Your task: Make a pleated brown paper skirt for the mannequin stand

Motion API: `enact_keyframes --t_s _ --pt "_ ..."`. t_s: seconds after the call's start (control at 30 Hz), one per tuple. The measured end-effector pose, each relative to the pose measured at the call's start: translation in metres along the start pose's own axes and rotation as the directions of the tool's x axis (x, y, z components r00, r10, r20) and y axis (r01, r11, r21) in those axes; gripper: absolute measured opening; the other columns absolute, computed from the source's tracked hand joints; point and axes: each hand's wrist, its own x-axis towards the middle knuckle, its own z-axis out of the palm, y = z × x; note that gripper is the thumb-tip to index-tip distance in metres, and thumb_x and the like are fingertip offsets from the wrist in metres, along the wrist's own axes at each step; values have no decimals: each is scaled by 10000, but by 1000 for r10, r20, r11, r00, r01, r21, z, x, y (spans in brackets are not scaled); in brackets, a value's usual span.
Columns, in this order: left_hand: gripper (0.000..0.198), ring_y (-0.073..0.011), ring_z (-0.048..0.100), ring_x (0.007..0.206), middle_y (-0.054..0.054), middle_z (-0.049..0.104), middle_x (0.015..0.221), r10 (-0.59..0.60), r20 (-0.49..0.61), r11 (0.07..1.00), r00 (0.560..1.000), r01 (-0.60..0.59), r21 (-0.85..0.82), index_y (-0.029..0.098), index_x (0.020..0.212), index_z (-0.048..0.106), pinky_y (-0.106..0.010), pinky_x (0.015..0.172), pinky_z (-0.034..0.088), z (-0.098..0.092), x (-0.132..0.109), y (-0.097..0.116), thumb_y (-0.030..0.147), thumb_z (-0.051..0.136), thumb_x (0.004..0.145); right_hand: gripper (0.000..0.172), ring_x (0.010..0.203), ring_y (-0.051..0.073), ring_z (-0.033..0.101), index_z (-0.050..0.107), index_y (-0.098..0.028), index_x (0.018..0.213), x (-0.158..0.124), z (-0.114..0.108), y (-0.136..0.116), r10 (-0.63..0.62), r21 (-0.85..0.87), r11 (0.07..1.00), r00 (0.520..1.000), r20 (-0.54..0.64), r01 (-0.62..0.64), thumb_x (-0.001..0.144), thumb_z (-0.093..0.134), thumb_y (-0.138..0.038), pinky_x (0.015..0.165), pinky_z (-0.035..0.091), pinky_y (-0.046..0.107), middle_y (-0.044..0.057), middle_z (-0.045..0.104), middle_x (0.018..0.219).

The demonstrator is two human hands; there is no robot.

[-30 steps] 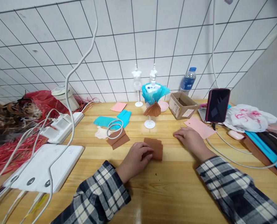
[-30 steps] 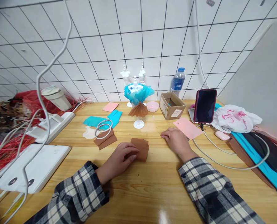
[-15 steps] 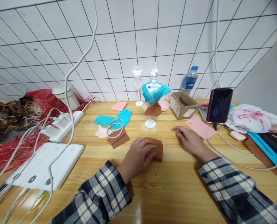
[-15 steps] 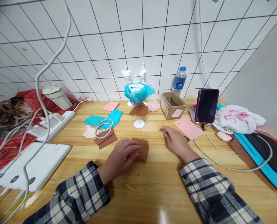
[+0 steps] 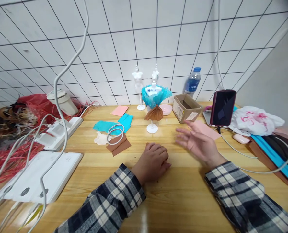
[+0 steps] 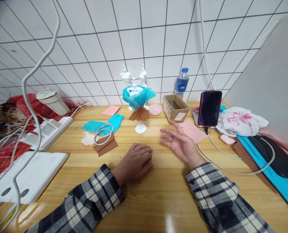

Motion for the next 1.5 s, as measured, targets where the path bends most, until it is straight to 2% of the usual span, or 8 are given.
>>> enact_keyframes --t_s 0.2,0.37,0.67,0.93,1.13,1.23,1.37,1.5 --pt "218 -230 539 1072 -70 655 1120 -178 -128 980 976 164 -113 210 1034 621 -421 979 351 1 0 -3 352 507 914 437 1067 205 600 513 -296 1190 -1 2 -2 19 -5 1000 990 -139 -20 791 671 -379 802 488 322 46 668 1108" --pt "549 -287 455 1189 -105 569 1267 -396 -277 914 875 349 -206 224 1247 554 -485 1003 304 5 -2 -16 571 585 822 451 836 163 625 487 -239 1140 -10 20 0 135 52 987 959 248 -153 761 719 -311 678 447 265 28 679 908" --pt "239 -266 438 1167 -54 580 1263 -179 -195 983 964 169 -65 241 913 661 -521 1008 229 -5 0 -5 419 501 916 406 780 126 605 430 -238 972 -16 41 1 137 29 987 921 364 -158 742 753 -321 757 460 283 -21 629 842" --pt "246 -196 513 960 -27 693 961 111 -228 978 967 -147 -145 227 827 661 -403 940 340 -19 -12 8 246 438 928 382 671 132 583 542 -207 972 1 10 3 17 -247 969 998 63 -1 709 743 -399 663 449 270 -16 649 743" --pt "292 -181 579 958 2 671 1171 622 -41 767 782 -619 -168 299 1077 653 -348 972 396 -6 -23 51 241 488 842 163 798 196 622 704 -212 833 6 -8 15 -137 -815 573 991 9 87 837 589 -328 738 463 328 47 709 846" --pt "184 -176 577 728 -6 682 748 583 -13 799 812 -577 -170 243 831 669 -361 859 443 -2 -21 50 314 501 856 197 845 207 619 735 -225 861 4 -6 15 -176 -919 357 978 108 166 877 547 -282 767 460 327 53 711 872" --pt "432 -183 581 955 -11 686 1052 497 -3 854 868 -490 -174 237 1222 559 -345 833 449 -4 -19 40 181 509 797 239 884 229 604 755 -243 917 2 -3 11 -159 -963 141 965 208 231 903 516 -228 776 448 336 68 703 888" --pt "395 -208 541 1069 -17 663 1101 468 27 872 883 -457 -175 228 1147 599 -382 957 415 -3 -17 35 217 550 755 294 905 232 591 761 -269 956 0 -4 3 -108 -953 42 950 295 300 884 506 -143 811 434 356 65 696 945"
